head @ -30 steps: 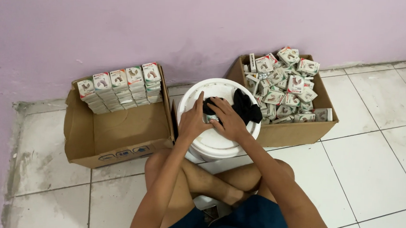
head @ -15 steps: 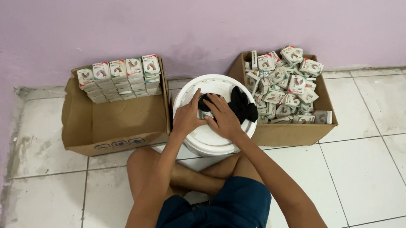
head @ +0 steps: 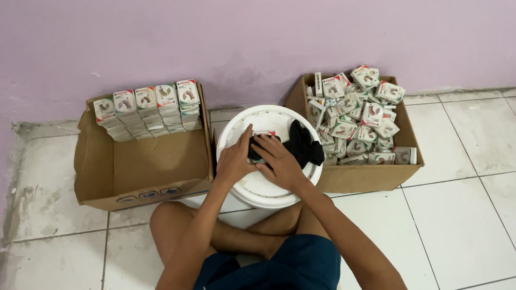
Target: A person sits on the floor and wipes small cardboard boxes one by one with a black cloth before organizing them.
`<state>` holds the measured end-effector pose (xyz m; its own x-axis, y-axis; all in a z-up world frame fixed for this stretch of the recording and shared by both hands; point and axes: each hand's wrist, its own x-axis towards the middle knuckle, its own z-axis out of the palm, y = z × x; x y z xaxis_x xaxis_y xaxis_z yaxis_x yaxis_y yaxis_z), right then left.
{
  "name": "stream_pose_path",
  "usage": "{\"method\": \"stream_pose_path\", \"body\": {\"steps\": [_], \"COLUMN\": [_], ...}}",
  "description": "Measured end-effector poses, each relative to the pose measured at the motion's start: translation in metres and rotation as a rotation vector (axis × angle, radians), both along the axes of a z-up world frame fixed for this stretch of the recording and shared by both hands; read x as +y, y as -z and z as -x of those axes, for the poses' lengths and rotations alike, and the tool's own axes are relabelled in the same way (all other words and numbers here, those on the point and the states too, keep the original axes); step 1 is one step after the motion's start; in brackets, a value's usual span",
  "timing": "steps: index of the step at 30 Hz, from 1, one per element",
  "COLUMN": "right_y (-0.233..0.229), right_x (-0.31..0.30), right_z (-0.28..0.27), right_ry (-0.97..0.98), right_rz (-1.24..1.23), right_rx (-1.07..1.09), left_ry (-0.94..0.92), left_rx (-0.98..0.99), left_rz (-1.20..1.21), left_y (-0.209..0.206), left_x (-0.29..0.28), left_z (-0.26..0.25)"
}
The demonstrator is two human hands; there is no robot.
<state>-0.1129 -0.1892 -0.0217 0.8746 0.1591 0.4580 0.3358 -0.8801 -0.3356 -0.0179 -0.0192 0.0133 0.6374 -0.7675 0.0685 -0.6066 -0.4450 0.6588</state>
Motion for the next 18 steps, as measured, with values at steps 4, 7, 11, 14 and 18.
{"method": "stream_pose_path", "body": {"steps": [4, 7, 11, 14, 18], "right_y": [-0.003, 0.0, 0.002, 0.001, 0.004], "right_x": [0.002, 0.0, 0.003, 0.001, 0.001], "right_z": [-0.002, -0.007, -0.005, -0.003, -0.006], "right_ry": [-0.074, 0.036, 0.147, 0.041, 0.014], "right_rz": [-0.036, -0.031, -0.051, -0.047, -0.076], "right_rx": [-0.05, -0.035, -0.042, -0.067, -0.086], "left_ry": [-0.001, -0.01, -0.028, -0.026, -0.033], "left_rx": [0.013, 0.033, 0.061, 0.07, 0.09], "left_rz": [0.044, 0.024, 0.019, 0.009, -0.032], "left_y": [0.008, 0.005, -0.005, -0.002, -0.011], "left_x": [0.002, 0.002, 0.003, 0.0, 0.002], "left_z": [0.0, -0.001, 0.002, 0.0, 0.001]}}
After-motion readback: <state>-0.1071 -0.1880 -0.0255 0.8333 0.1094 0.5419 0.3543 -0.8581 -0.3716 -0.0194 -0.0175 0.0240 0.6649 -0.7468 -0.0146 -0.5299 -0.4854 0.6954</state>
